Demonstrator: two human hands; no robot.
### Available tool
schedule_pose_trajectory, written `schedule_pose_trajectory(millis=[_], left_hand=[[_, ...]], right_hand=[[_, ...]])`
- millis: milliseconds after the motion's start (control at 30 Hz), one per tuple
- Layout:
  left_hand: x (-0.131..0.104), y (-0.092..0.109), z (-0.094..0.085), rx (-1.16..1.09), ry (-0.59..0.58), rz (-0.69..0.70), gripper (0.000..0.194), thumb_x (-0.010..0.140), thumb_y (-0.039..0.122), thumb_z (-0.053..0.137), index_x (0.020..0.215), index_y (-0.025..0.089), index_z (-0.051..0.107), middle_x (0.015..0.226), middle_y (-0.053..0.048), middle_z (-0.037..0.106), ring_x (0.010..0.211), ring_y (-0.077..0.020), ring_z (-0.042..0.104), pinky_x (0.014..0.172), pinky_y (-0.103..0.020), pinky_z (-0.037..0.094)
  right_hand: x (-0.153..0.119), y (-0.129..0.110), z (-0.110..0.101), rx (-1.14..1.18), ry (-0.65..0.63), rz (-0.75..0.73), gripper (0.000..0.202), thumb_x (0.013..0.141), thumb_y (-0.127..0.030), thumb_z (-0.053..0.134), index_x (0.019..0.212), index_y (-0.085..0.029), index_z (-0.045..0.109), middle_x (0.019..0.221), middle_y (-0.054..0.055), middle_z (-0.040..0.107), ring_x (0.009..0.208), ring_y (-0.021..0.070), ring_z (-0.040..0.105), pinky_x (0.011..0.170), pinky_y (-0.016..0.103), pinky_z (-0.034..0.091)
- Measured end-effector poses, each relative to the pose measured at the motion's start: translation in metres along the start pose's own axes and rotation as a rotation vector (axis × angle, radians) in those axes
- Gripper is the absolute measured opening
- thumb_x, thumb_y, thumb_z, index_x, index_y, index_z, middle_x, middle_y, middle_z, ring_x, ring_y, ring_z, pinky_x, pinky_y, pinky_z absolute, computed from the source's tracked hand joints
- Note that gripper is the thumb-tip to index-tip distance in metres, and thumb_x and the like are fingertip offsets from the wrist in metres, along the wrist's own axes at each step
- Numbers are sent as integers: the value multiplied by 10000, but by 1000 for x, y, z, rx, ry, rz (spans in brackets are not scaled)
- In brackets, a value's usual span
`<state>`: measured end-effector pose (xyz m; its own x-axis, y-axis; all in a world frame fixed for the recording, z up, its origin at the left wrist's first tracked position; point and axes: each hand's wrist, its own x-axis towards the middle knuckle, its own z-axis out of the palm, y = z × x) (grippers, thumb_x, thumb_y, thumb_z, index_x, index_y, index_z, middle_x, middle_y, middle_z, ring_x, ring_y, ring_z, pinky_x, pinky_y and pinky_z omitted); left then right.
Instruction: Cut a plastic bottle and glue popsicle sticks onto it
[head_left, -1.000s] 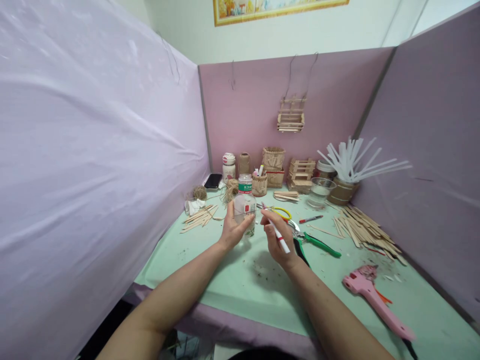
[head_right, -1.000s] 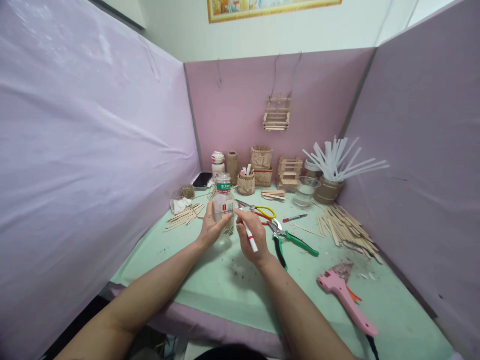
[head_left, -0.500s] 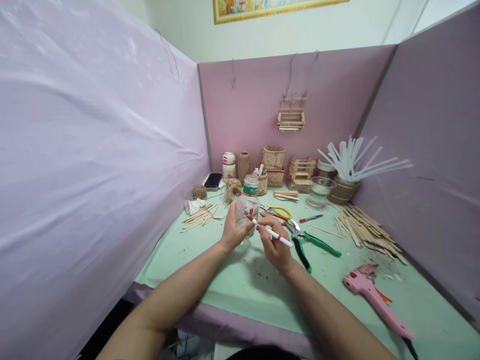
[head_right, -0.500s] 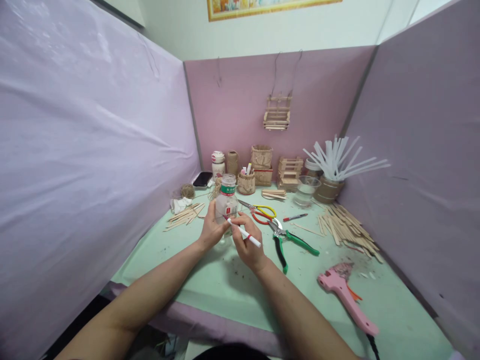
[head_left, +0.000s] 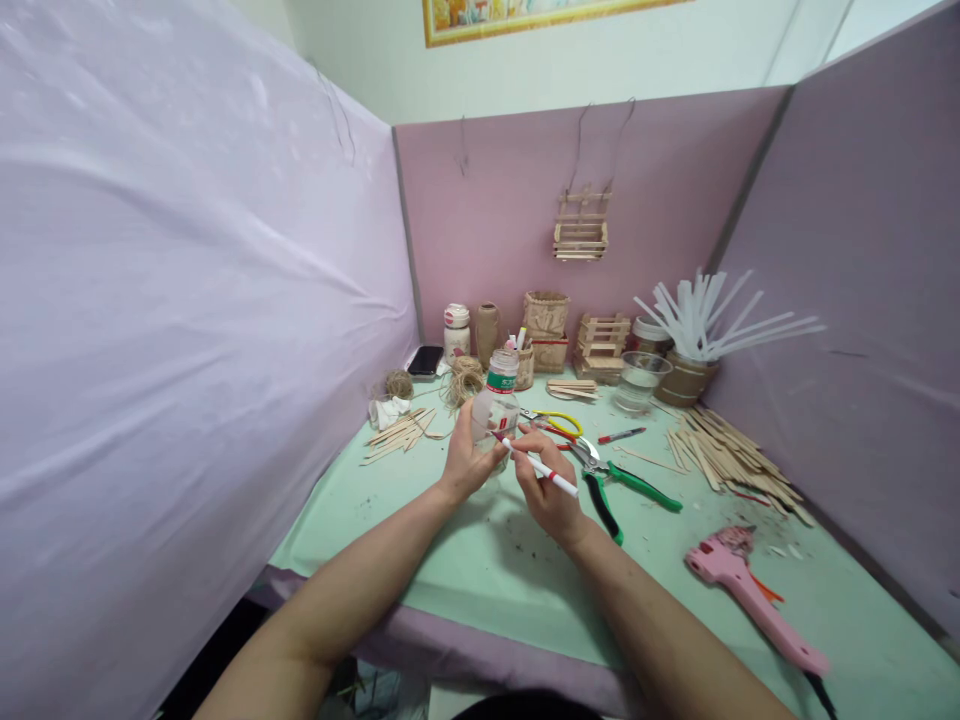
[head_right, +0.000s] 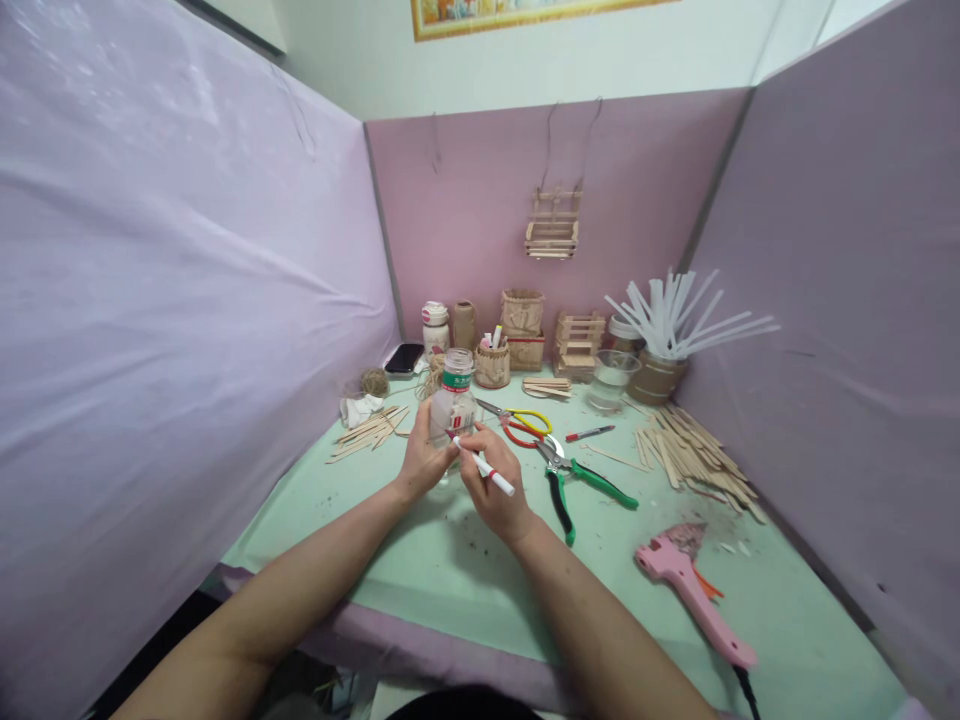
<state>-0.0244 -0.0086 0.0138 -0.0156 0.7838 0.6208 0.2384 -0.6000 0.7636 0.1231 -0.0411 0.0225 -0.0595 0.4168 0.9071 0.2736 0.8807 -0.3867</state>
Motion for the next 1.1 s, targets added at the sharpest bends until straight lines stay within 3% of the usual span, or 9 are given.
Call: schedule_pose_trajectory(millis=[400, 667, 1100], left_hand=[[0, 3, 0, -16, 7, -41, 755, 756, 574, 709, 1323, 178, 406, 1188, -108, 611, 1083, -270, 613, 966, -407, 478], [1, 7, 0, -43, 10, -81, 662, 770, 498, 719, 1274, 181, 430, 1129, -90, 626, 1014, -246, 625, 914, -384, 494], [2, 14, 0, 10, 55, -96, 609, 771, 441, 734, 1255, 198, 457, 1155, -79, 625, 1059, -243, 623, 959, -379, 472]], right_hand=[[-4, 7, -1, -29, 29, 70, 135, 927, -191, 507, 993, -236, 615, 912, 51, 708, 1065, 259, 695, 933, 463, 554], [0, 7, -1, -64, 48, 42, 124, 932, -189, 495, 968, -239, 603, 838, 24, 679, 914, 224, 710, 880, 424, 562], [0, 11, -2, -112, 81, 119, 105, 944, -237, 492, 946, -234, 597, 870, 41, 687, 913, 224, 705, 857, 404, 561]])
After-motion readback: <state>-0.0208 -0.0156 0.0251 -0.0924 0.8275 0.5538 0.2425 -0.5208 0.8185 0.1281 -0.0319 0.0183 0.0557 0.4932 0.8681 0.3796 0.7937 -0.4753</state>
